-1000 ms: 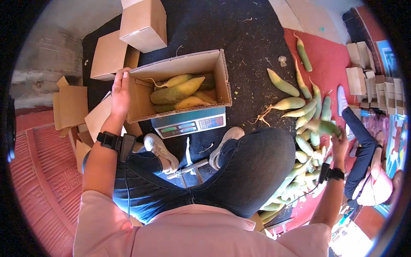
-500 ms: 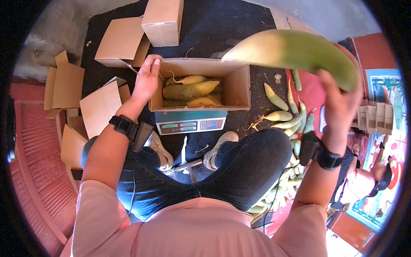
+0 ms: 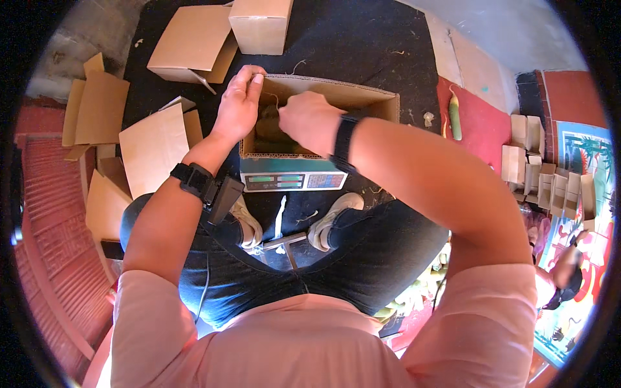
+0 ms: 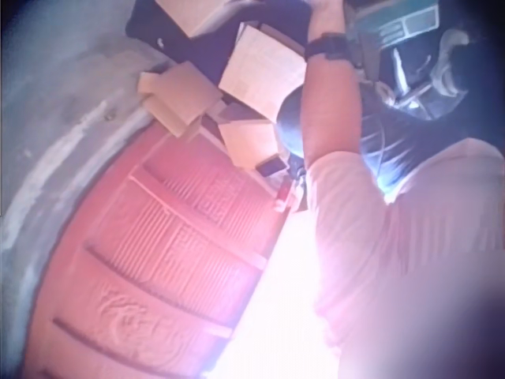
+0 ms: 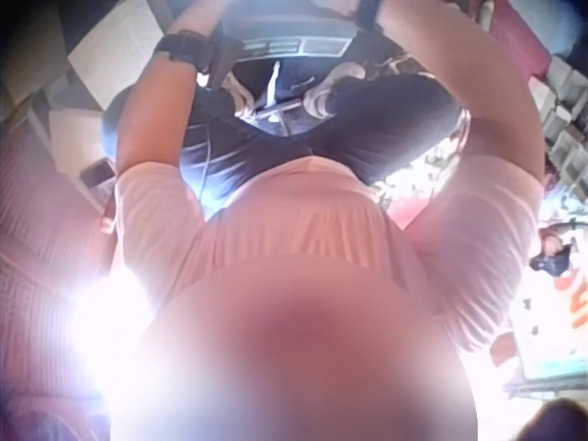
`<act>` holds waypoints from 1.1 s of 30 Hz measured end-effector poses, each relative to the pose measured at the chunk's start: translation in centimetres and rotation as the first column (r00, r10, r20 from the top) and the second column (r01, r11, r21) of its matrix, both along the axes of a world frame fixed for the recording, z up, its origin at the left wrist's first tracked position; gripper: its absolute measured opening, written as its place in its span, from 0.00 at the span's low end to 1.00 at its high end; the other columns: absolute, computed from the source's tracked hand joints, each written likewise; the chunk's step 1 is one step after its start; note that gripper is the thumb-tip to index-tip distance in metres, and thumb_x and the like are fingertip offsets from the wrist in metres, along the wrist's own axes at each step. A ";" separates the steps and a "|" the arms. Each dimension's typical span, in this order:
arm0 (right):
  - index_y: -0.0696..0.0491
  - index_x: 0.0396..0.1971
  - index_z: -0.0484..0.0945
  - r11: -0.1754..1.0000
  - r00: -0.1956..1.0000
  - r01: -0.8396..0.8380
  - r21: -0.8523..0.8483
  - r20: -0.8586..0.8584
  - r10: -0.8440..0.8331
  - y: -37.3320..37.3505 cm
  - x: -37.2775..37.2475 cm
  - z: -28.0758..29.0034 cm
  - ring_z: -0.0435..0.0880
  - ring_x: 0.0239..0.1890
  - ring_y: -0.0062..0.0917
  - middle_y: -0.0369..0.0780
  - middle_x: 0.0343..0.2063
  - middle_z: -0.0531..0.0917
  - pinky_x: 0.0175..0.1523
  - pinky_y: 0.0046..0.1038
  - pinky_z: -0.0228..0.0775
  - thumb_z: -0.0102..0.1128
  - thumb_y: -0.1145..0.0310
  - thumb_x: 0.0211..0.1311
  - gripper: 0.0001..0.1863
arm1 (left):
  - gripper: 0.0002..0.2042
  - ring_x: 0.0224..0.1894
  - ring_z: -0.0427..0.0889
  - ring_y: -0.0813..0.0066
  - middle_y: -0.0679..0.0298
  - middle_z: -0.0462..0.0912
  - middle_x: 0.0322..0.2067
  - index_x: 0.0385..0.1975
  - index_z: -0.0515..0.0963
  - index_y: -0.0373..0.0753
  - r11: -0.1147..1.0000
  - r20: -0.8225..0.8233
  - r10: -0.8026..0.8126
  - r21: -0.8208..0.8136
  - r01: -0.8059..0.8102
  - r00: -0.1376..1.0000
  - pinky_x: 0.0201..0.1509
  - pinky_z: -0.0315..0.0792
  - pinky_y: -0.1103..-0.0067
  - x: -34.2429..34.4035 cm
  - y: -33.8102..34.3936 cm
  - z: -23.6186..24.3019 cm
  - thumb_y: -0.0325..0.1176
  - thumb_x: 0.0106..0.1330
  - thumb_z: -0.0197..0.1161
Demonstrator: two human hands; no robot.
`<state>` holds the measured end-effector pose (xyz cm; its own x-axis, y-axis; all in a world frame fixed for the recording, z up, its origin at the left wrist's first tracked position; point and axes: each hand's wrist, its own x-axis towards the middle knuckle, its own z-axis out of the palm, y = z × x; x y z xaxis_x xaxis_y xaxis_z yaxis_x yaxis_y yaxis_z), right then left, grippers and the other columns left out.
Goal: The person sits on the floor and packs green mangos from a large pile into a cardboard box placed on a digital scale. They repeatedly pick up mangos, place them into the box, and occasionally adjust the box or the mangos inside. The process involves handling the fruit one by one or in small groups to fill the box.
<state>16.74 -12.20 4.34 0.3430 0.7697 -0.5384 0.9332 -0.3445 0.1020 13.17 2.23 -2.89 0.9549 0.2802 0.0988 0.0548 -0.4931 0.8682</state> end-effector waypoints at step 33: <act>0.62 0.39 0.71 0.989 0.995 -0.046 0.143 0.090 0.034 -4.2 3.2 -2.4 0.83 0.31 0.36 0.46 0.28 0.80 0.34 0.32 0.77 0.61 0.70 0.45 0.19 | 0.09 0.43 0.75 0.48 0.50 0.75 0.39 0.43 0.73 0.47 0.999 0.009 0.016 -0.050 -0.015 1.000 0.48 0.69 0.64 0.4 0.0 -0.3 0.38 0.70 0.48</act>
